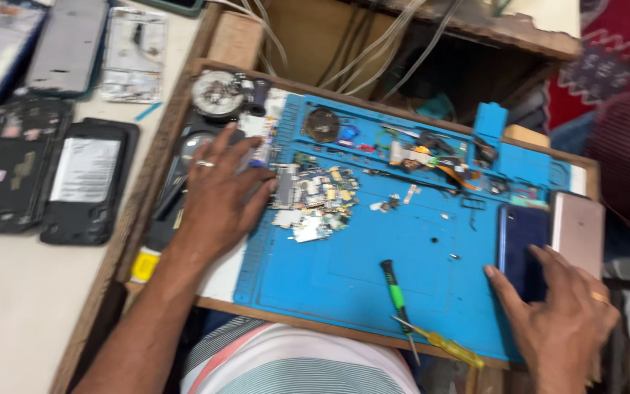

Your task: The person handles small electronic components and wires on a blue work mat, then picks up a dark blue smartphone and uses a screwdriver to pry at its edges. The person continues to manipulate the phone and components on the cluttered workbench.

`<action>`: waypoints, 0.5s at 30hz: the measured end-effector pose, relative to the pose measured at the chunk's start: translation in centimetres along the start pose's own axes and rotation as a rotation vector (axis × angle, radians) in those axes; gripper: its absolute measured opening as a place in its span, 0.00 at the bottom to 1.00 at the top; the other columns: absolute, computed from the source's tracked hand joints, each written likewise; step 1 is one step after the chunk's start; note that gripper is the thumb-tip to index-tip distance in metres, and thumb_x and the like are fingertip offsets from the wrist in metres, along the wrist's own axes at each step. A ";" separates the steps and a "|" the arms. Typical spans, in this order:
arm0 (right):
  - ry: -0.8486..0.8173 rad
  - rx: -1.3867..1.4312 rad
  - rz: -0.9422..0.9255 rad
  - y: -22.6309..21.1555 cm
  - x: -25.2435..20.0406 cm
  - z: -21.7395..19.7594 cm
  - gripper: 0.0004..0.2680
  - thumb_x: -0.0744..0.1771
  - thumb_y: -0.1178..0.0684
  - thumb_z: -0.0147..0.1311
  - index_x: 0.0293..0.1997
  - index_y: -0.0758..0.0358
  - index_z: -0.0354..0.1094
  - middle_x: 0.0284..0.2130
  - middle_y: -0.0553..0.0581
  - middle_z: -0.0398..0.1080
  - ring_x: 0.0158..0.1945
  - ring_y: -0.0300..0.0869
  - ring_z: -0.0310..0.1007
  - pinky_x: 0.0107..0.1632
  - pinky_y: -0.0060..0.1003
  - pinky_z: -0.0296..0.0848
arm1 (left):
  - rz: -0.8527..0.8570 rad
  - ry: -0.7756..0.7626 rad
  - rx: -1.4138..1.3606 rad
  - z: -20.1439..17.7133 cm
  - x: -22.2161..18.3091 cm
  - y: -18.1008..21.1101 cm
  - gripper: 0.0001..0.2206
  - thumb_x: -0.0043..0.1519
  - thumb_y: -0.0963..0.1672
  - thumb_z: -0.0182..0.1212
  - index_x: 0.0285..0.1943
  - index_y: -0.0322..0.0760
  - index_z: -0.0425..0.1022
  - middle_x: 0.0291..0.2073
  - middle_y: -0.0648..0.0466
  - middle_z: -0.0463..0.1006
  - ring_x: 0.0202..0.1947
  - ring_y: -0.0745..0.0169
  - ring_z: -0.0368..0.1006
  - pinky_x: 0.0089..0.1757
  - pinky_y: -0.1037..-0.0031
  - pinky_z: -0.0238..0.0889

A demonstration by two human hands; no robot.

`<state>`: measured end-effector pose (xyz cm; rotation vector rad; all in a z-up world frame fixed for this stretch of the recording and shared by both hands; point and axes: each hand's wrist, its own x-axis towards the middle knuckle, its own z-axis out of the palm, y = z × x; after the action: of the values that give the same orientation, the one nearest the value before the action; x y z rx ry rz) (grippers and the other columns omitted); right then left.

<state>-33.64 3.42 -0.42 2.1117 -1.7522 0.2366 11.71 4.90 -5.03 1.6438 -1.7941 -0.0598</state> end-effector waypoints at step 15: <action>-0.195 -0.238 -0.088 -0.9 3.4 -2.6 0.29 0.64 0.26 0.55 0.63 0.60 0.71 0.42 0.57 0.80 0.44 0.48 0.79 0.52 0.49 0.64 | 0.024 0.132 -0.065 -0.7 0.3 0.5 0.08 0.60 0.45 0.72 0.45 0.43 0.84 0.59 0.51 0.77 0.71 0.43 0.63 0.66 0.53 0.52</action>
<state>-31.78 1.49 3.00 2.0871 -1.6904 -0.1997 11.66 5.04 -4.10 1.5439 -1.6947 0.0007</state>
